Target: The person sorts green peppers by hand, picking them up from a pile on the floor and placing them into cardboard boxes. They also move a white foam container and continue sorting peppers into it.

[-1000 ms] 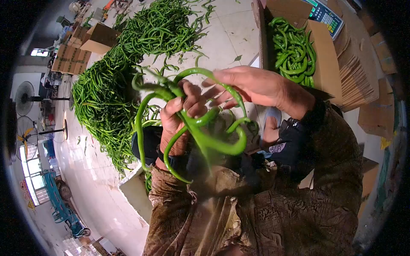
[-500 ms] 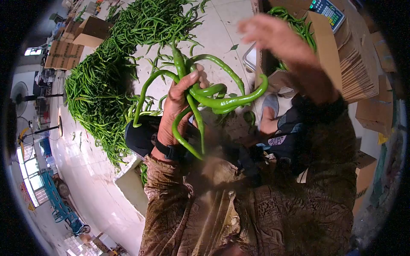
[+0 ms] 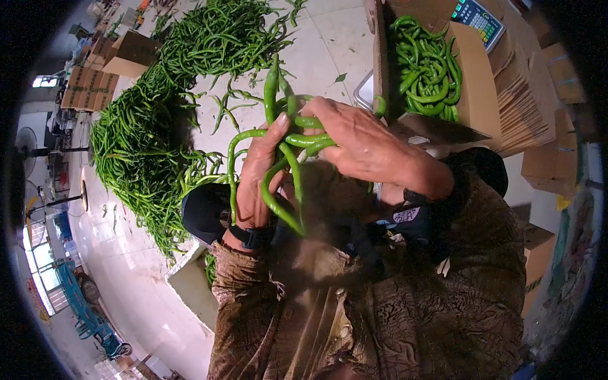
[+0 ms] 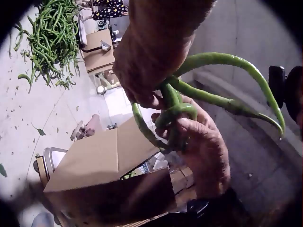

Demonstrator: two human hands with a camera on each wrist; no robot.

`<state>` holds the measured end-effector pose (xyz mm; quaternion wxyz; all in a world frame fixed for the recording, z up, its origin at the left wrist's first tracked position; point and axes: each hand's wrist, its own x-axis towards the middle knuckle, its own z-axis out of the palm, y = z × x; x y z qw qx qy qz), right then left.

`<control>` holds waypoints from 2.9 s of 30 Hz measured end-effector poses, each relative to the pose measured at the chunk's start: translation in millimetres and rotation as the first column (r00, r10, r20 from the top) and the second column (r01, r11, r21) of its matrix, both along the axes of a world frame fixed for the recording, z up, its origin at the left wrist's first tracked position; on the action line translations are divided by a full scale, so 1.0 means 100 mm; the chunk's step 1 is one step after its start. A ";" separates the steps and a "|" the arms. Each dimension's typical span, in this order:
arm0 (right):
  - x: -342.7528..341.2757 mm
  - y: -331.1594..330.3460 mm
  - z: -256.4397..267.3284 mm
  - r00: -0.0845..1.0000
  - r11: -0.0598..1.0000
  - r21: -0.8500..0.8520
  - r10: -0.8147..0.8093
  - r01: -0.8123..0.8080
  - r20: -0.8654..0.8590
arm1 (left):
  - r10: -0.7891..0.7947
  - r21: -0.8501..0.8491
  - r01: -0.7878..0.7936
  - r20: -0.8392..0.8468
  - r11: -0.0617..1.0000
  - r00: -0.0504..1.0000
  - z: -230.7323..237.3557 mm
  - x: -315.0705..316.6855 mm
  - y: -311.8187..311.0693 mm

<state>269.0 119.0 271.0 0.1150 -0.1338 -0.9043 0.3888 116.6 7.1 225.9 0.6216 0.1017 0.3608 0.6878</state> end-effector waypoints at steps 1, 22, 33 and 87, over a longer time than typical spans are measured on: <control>0.02 0.03 0.03 0.999 0.977 -0.211 0.011 -0.021 -0.049 | 0.010 0.011 -0.009 -0.045 1.000 0.999 0.03 0.01 0.00; -0.08 -0.18 0.00 0.995 0.969 0.245 -0.005 -0.018 0.095 | 0.074 -0.001 -0.075 0.091 0.997 0.993 -0.09 0.02 -0.03; 0.41 1.11 0.37 0.937 0.262 -0.954 -0.272 -0.146 -0.218 | 0.006 -0.053 -0.025 -0.330 0.998 0.944 0.25 0.03 -0.17; 0.28 0.68 0.38 0.881 0.774 -0.580 -0.432 0.255 -0.190 | -0.120 0.163 0.099 0.127 0.982 0.985 -0.24 -0.04 -0.02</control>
